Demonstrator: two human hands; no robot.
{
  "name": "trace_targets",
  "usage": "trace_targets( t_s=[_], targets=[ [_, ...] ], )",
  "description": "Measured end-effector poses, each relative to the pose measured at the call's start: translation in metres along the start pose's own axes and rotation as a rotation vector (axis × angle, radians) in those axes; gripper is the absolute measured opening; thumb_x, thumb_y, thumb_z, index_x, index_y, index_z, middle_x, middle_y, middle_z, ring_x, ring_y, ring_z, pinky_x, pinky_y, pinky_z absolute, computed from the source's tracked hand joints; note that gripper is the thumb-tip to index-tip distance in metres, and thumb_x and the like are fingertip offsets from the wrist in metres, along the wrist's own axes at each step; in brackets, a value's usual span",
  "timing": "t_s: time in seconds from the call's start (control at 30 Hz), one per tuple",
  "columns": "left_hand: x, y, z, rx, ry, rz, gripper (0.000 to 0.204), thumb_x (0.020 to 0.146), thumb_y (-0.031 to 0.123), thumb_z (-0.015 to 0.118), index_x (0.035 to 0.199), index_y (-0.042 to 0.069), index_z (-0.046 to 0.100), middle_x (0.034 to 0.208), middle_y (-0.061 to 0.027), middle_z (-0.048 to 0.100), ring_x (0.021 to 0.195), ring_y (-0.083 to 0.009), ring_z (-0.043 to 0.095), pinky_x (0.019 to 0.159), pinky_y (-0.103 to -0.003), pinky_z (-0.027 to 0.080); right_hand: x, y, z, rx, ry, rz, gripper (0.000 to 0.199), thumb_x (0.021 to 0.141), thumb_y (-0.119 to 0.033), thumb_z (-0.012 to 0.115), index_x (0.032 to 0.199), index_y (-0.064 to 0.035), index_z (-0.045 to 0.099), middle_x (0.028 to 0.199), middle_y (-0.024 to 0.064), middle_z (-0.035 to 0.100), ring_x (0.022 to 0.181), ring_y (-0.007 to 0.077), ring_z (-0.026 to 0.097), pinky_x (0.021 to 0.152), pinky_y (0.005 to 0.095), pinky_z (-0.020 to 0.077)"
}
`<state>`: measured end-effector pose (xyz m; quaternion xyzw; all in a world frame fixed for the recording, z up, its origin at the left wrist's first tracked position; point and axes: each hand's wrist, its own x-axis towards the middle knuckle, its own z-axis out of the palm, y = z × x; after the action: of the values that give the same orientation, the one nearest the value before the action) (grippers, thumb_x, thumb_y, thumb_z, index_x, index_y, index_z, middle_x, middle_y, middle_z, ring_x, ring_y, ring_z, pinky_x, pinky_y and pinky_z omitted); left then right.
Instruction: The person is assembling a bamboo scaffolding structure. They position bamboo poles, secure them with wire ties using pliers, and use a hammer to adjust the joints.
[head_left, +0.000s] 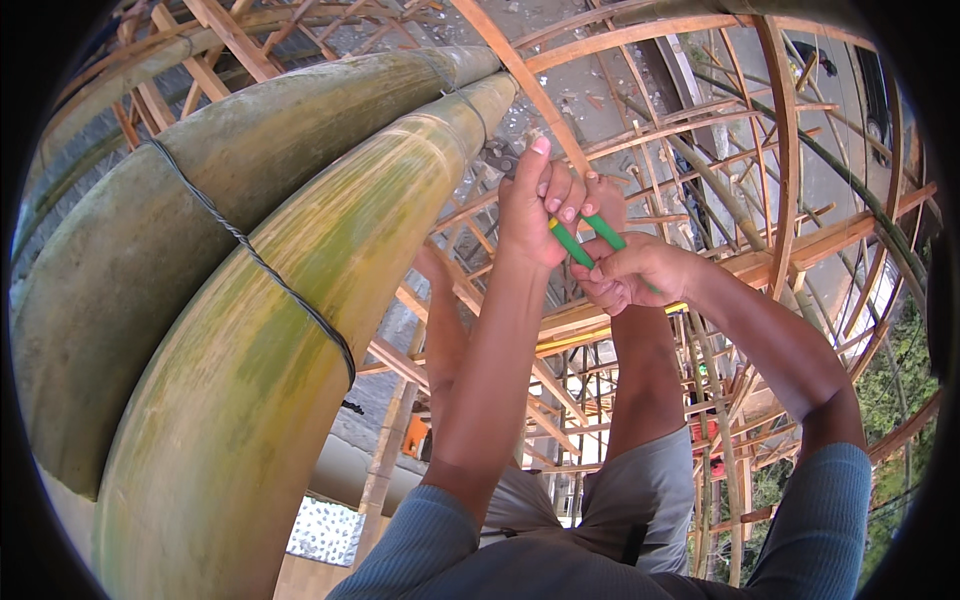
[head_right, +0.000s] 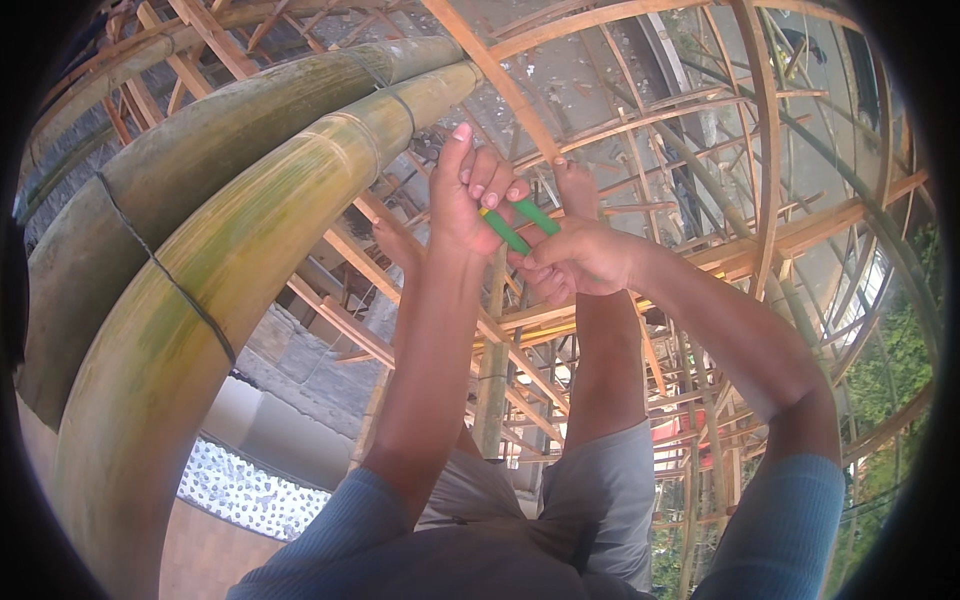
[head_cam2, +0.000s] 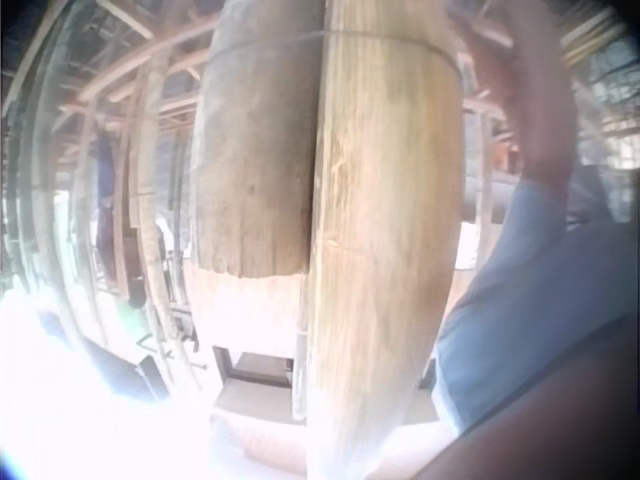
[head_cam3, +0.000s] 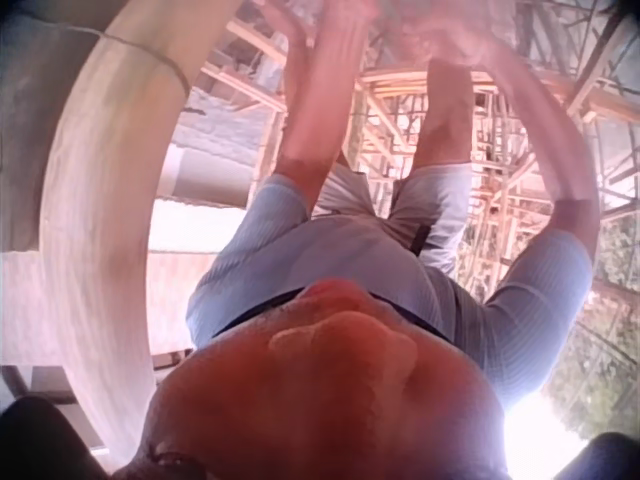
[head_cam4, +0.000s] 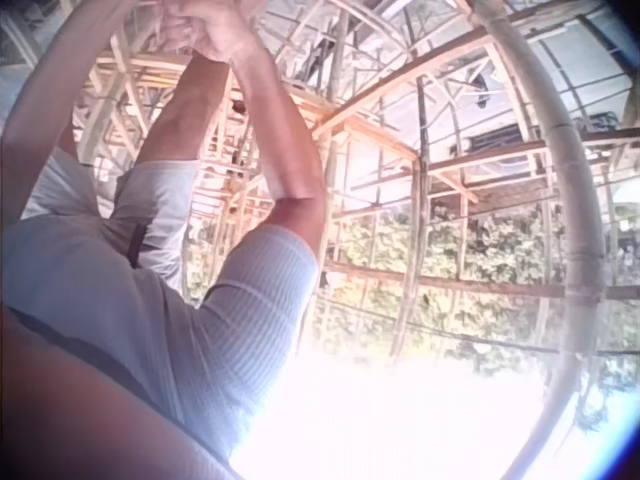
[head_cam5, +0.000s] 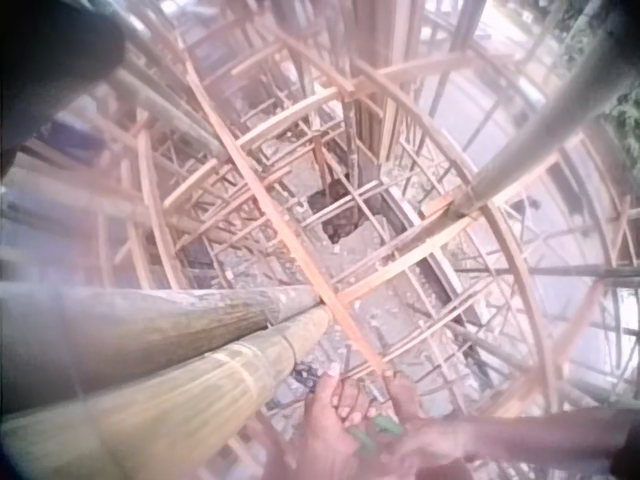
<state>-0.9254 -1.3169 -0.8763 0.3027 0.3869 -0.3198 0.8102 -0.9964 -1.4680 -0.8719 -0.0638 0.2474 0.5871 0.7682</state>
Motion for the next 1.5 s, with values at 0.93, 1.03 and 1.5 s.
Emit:
trace_targets(
  t_s=[0.93,1.03,1.5],
  targets=[
    [0.016,-0.026,-0.032,-0.067,-0.324,0.11,0.037,0.095,0.043,0.059,0.112,0.01,0.051,0.084,-0.0039,0.062,0.09,-0.0193,0.064,0.084,-0.041,0.054,-0.016,-0.016,0.007,-0.405,0.161,-0.006,0.052,0.084,-0.015,0.056,0.133,0.0028,0.05,0.139,0.0185,0.051,0.123,0.0283,0.054,0.099,0.0471,0.0465],
    [-0.006,-0.035,-0.03,0.292,0.018,-0.055,0.032,0.099,0.038,0.055,0.11,0.008,0.051,0.087,-0.0089,0.061,0.095,-0.0286,0.064,0.092,-0.045,0.052,-0.007,0.018,-0.012,-0.177,0.075,-0.026,0.052,0.086,-0.008,0.051,0.135,0.008,0.044,0.138,0.0212,0.05,0.132,0.0314,0.049,0.103,0.0588,0.0411],
    [-0.222,0.025,-0.08,1.132,0.045,-0.179,0.037,0.103,0.034,0.047,0.116,0.0,0.056,0.111,-0.0131,0.065,0.105,-0.0202,0.061,0.089,-0.035,0.049,-0.033,0.202,0.14,-0.183,0.498,-0.304,0.036,0.091,0.0,0.046,0.127,0.0004,0.045,0.122,0.019,0.055,0.104,0.0254,0.066,0.08,0.0356,0.0528]
  ],
)
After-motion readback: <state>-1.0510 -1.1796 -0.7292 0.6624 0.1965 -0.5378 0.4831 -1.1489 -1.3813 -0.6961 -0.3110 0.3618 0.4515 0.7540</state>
